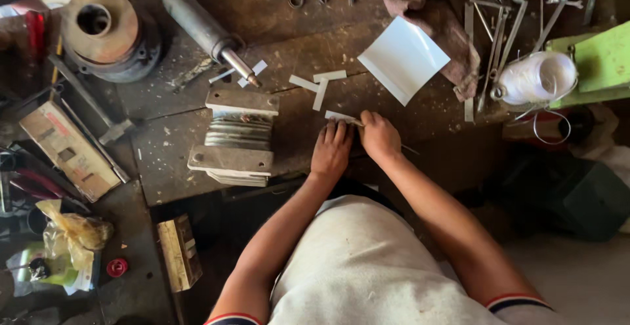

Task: The person cuts white paper into small strips using scissors and inserts them into slots on a metal motor housing. The person repeats this process multiple times, handling the paper and motor housing throughout the clip.

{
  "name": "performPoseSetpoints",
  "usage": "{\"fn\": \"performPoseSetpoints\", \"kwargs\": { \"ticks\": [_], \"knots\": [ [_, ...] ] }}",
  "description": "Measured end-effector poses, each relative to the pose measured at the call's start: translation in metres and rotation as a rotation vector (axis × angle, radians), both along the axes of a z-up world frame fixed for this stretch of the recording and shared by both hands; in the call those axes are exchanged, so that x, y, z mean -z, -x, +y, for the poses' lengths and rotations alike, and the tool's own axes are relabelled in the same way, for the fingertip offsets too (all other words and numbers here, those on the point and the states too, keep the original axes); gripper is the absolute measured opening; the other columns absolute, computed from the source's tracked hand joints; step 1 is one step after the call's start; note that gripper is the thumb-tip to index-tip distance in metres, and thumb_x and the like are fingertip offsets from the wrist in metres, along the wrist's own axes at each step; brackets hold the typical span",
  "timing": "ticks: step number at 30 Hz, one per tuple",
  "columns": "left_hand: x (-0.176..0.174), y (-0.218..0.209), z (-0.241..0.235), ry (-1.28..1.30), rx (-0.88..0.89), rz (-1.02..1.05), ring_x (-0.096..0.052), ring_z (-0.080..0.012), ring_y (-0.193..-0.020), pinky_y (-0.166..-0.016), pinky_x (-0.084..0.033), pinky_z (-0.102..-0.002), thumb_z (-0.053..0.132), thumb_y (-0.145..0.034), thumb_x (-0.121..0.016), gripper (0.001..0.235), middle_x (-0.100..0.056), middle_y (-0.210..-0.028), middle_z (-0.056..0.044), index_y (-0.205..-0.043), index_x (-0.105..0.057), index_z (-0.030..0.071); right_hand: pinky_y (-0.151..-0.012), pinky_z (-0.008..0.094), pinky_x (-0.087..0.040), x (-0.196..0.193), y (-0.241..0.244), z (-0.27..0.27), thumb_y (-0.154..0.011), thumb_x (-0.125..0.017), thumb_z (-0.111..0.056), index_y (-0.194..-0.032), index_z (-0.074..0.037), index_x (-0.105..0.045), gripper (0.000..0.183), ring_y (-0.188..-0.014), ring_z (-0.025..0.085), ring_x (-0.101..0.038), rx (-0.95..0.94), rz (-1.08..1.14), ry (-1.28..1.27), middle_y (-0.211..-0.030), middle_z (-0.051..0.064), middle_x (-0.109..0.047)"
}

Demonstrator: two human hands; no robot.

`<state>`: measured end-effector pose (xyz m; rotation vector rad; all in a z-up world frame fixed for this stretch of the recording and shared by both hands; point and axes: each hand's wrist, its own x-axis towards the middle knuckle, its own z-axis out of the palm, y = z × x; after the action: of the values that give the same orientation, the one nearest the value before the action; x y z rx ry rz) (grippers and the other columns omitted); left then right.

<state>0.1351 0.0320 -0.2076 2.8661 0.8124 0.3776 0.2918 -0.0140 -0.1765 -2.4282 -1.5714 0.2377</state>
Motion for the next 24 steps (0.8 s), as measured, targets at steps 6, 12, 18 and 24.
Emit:
{"fn": "performPoseSetpoints", "kwargs": {
  "ticks": [6, 12, 18, 24],
  "knots": [
    [-0.004, -0.007, 0.0, -0.069, -0.023, 0.024, -0.048, -0.0407, -0.136, -0.112, -0.042, -0.048, 0.018, -0.092, -0.055, 0.057, -0.051, -0.144, -0.019, -0.148, -0.053, 0.006, -0.081, 0.053, -0.055, -0.004, -0.033, 0.018, -0.102, -0.06, -0.036, -0.118, -0.013, -0.064, 0.028, -0.095, 0.041, -0.069, 0.028, 0.104, 0.195, -0.102, 0.02, -0.073],
    [-0.003, -0.009, 0.004, -0.027, -0.046, 0.013, -0.049, -0.0401, -0.136, -0.108, -0.045, -0.048, 0.02, -0.092, -0.055, 0.054, -0.051, -0.146, -0.018, -0.145, -0.054, 0.008, -0.078, 0.052, -0.056, 0.001, -0.044, 0.015, -0.098, -0.062, -0.036, -0.115, -0.014, -0.069, 0.028, -0.097, 0.041, -0.068, -0.122, 0.135, 0.074, -0.109, 0.015, -0.073],
    [0.006, -0.016, 0.001, 0.587, -0.255, -0.042, -0.063, -0.0325, -0.117, -0.103, -0.051, -0.045, 0.023, -0.103, -0.054, 0.031, -0.065, -0.123, -0.015, -0.13, -0.061, 0.008, -0.091, 0.058, -0.047, 0.024, -0.032, -0.005, -0.11, -0.04, -0.043, -0.118, -0.012, -0.067, 0.042, -0.111, 0.047, -0.061, 0.092, 0.226, 0.133, -0.122, 0.02, -0.068],
    [0.016, -0.039, -0.001, 0.256, -0.183, -0.226, -0.068, -0.0324, -0.11, -0.1, -0.051, -0.049, 0.021, -0.089, -0.06, 0.022, -0.07, -0.114, -0.014, -0.105, -0.069, 0.009, -0.093, 0.058, -0.051, 0.019, -0.041, 0.009, -0.107, -0.044, -0.031, -0.133, -0.017, -0.067, 0.037, -0.114, 0.048, -0.064, -0.12, 0.02, 0.052, -0.131, 0.019, -0.068]
  ]
}}
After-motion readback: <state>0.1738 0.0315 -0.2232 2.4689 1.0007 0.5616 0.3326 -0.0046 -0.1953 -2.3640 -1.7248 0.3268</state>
